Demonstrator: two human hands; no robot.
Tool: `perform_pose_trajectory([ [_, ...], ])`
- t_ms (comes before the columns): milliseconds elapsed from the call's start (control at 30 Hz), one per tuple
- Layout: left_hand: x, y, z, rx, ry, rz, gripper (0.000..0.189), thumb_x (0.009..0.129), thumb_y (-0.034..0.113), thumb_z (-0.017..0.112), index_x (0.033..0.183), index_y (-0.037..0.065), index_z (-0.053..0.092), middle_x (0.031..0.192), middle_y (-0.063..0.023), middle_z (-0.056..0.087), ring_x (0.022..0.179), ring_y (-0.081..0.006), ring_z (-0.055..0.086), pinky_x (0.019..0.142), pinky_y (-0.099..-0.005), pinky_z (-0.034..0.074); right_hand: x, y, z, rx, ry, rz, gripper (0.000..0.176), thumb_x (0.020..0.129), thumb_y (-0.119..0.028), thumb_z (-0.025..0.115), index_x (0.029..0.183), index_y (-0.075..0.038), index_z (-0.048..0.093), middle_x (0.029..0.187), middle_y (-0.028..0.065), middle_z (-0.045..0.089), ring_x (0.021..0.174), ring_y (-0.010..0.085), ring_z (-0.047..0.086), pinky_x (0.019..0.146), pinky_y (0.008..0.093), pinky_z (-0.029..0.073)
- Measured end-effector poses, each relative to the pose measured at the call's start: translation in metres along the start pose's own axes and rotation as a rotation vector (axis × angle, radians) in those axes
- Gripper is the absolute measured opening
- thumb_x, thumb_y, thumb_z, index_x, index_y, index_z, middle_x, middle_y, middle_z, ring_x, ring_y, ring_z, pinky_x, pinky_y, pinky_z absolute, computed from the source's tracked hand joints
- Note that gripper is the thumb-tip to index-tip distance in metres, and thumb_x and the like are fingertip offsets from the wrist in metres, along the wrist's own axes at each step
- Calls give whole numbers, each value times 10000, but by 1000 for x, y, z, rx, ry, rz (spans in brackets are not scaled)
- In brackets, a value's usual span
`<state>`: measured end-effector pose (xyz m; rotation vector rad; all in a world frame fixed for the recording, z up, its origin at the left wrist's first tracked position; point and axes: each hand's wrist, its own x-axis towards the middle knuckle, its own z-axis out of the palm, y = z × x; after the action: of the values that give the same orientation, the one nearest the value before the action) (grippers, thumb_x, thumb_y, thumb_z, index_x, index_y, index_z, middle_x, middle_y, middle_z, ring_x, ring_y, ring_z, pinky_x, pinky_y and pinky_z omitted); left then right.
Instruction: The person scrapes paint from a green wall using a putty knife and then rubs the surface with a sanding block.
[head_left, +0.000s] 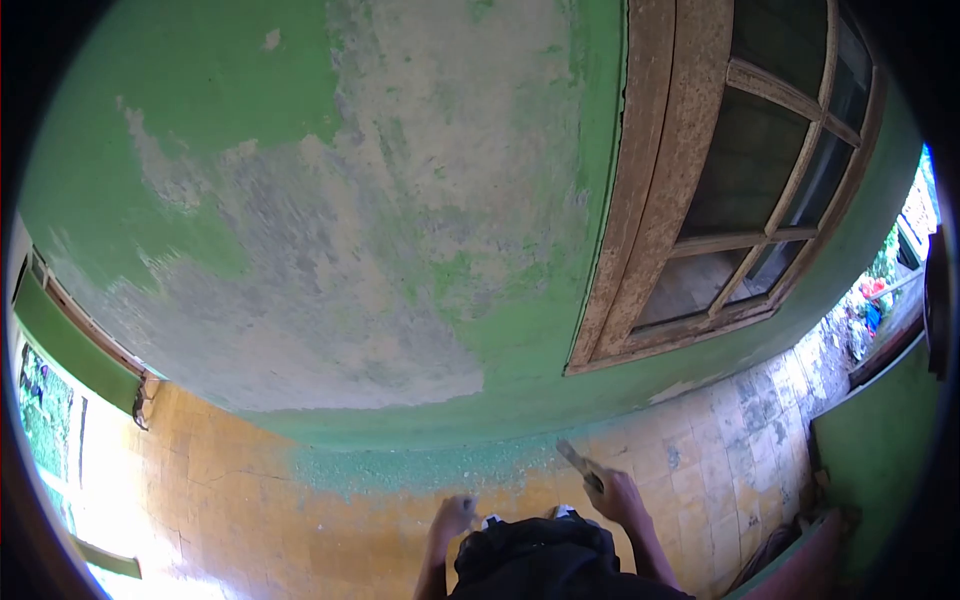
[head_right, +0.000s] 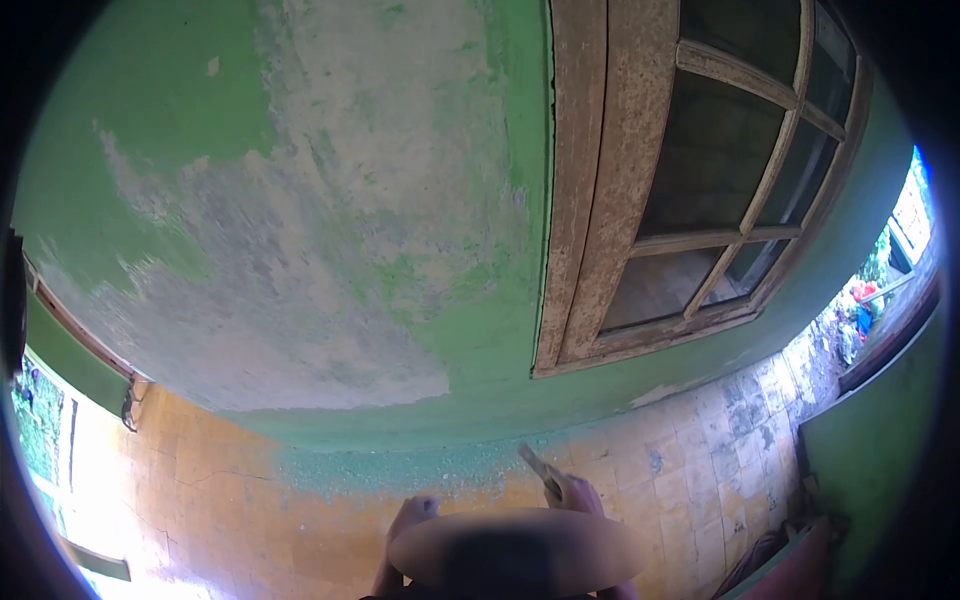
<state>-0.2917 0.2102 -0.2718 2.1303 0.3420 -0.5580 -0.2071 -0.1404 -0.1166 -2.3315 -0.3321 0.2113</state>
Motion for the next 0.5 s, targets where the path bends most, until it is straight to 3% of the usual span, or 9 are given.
perform_pose_trajectory([
  [33, 16, 13, -2, -98, 17, 92, 464, 1025, 367, 517, 1080, -60, 691, 939, -173, 748, 722, -250, 749, 666, -375, 586, 14, -16, -1, 4, 47, -55, 477, 860, -155, 655, 1334, -134, 611, 845, 227, 655, 784, 435, 640, 706, 508, 504],
  [100, 27, 99, -33, -179, 62, 257, 523, 1042, 420, 480, 1189, -52, 653, 980, -152, 750, 749, -223, 742, 649, -367, 578, 45, -56, -7, -24, 98, -166, 523, 867, -98, 628, 1383, -164, 581, 894, 213, 617, 773, 427, 629, 680, 507, 505],
  [133, 16, 166, -62, -366, -9, 131, 563, 1049, 459, 459, 1297, -26, 602, 963, -140, 749, 734, -193, 729, 572, -333, 551, 56, -78, -10, -55, 103, -221, 553, 872, -64, 610, 1410, -184, 561, 932, 202, 594, 764, 418, 626, 659, 504, 511],
  [200, 26, 226, -69, -1182, 23, 152, 514, 1050, 424, 480, 1272, -23, 603, 920, -131, 737, 691, -155, 713, 489, -284, 514, 70, -109, -5, -116, 71, -268, 590, 869, -37, 607, 1424, -233, 555, 998, 188, 569, 767, 399, 635, 657, 492, 523],
  [300, 43, 250, -114, -928, 114, 323, 395, 1030, 341, 553, 1019, -33, 679, 825, -86, 733, 652, -146, 689, 486, -310, 507, 69, -128, 5, -198, 72, -315, 628, 861, -10, 607, 1421, -290, 562, 1054, 164, 539, 763, 364, 645, 653, 469, 541],
  [400, 63, 235, -125, -579, 192, 365, 360, 1003, 290, 605, 854, -26, 693, 769, -94, 737, 611, -159, 707, 448, -298, 512, 62, -132, 5, -249, 96, -320, 647, 852, 0, 610, 1414, -319, 569, 1061, 147, 526, 746, 341, 646, 647, 453, 548],
  [433, 60, 237, -125, -666, 136, 378, 368, 983, 268, 643, 739, -4, 685, 659, -82, 698, 510, -129, 649, 413, -287, 463, 57, -130, 4, -258, 105, -307, 652, 849, 2, 611, 1412, -325, 571, 1059, 143, 525, 739, 335, 645, 644, 450, 549],
  [500, 49, 241, -134, -540, 15, 367, 387, 988, 279, 635, 719, 2, 671, 598, -61, 652, 456, -119, 598, 403, -287, 434, 48, -121, 3, -304, 73, -279, 649, 844, 7, 612, 1402, -323, 584, 1068, 140, 536, 728, 332, 645, 636, 439, 551],
])
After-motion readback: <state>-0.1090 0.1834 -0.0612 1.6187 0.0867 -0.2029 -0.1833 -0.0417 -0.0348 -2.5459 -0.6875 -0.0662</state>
